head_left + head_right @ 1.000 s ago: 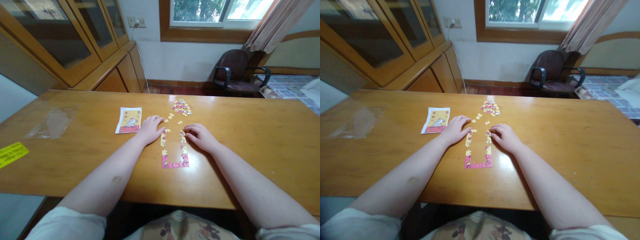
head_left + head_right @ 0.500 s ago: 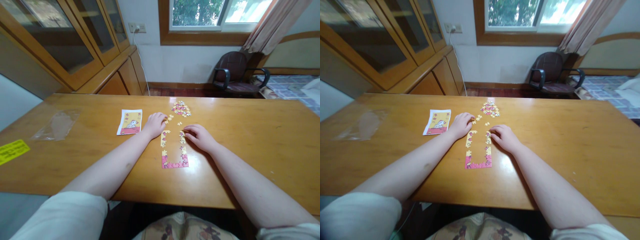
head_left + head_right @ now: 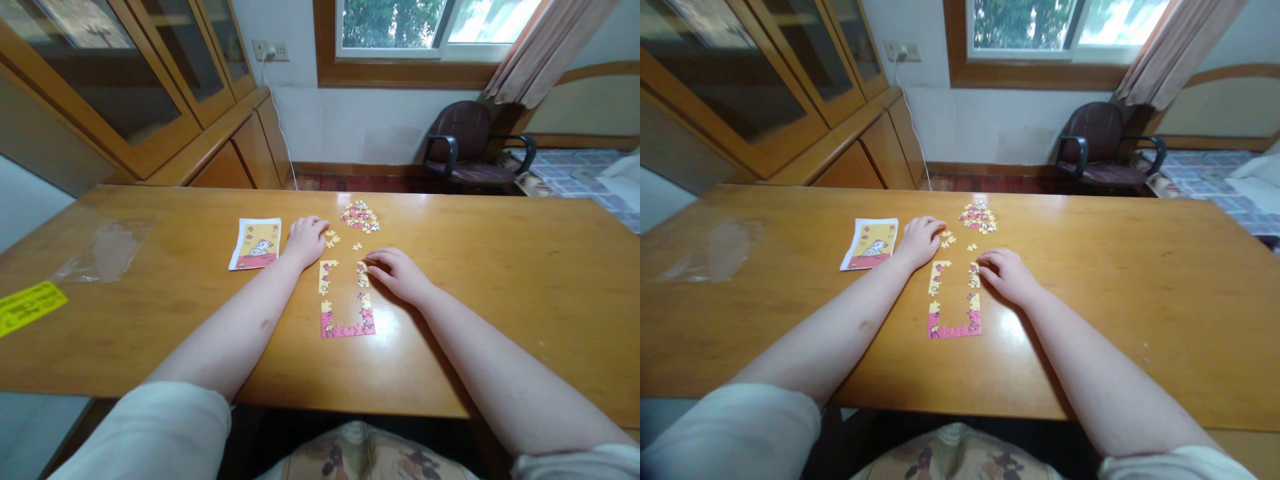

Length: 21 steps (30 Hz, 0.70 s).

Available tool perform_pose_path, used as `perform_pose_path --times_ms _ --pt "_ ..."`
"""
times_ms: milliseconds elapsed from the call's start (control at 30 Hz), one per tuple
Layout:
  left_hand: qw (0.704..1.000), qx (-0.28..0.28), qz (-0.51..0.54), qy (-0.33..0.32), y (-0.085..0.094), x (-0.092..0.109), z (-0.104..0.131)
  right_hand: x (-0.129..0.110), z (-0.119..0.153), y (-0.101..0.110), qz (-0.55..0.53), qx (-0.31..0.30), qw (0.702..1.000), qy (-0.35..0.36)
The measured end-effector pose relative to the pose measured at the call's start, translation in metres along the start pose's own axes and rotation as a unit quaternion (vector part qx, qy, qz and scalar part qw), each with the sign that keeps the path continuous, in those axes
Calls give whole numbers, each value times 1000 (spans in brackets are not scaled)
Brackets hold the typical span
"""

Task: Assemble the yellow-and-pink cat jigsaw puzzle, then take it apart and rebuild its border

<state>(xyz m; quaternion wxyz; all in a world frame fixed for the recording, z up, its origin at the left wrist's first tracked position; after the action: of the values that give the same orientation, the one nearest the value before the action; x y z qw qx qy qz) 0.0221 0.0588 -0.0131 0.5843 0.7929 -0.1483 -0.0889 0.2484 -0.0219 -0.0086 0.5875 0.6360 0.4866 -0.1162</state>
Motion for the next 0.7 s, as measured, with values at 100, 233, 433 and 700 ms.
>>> perform_pose_path --times_ms 100,233,433,700 --pt "1000 -10 3 -23 -1 1 0 -1 0 0 0 -1 1000 -3" --pt "999 -14 9 -42 -3 1 0 -1 0 0 -2 -4 1000 1" --pt "995 -1 34 -89 4 6 3 0 0 0 0 0 1000 2" --pt "987 -9 39 -157 11 14 8 -1 0 0 2 -3 1000 6"
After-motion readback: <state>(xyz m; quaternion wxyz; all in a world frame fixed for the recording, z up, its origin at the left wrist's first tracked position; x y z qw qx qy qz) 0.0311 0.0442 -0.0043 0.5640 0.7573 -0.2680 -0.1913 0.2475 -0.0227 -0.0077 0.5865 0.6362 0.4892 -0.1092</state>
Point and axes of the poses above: each hand's wrist, its own z-axis away from the middle knuckle, its own y-axis out of the back of the hand, x = y × z, the point moved 3 cm from there along -z, towards the middle knuckle, and after that the axes turned 13 degrees about -z, right-handed, at the moved point
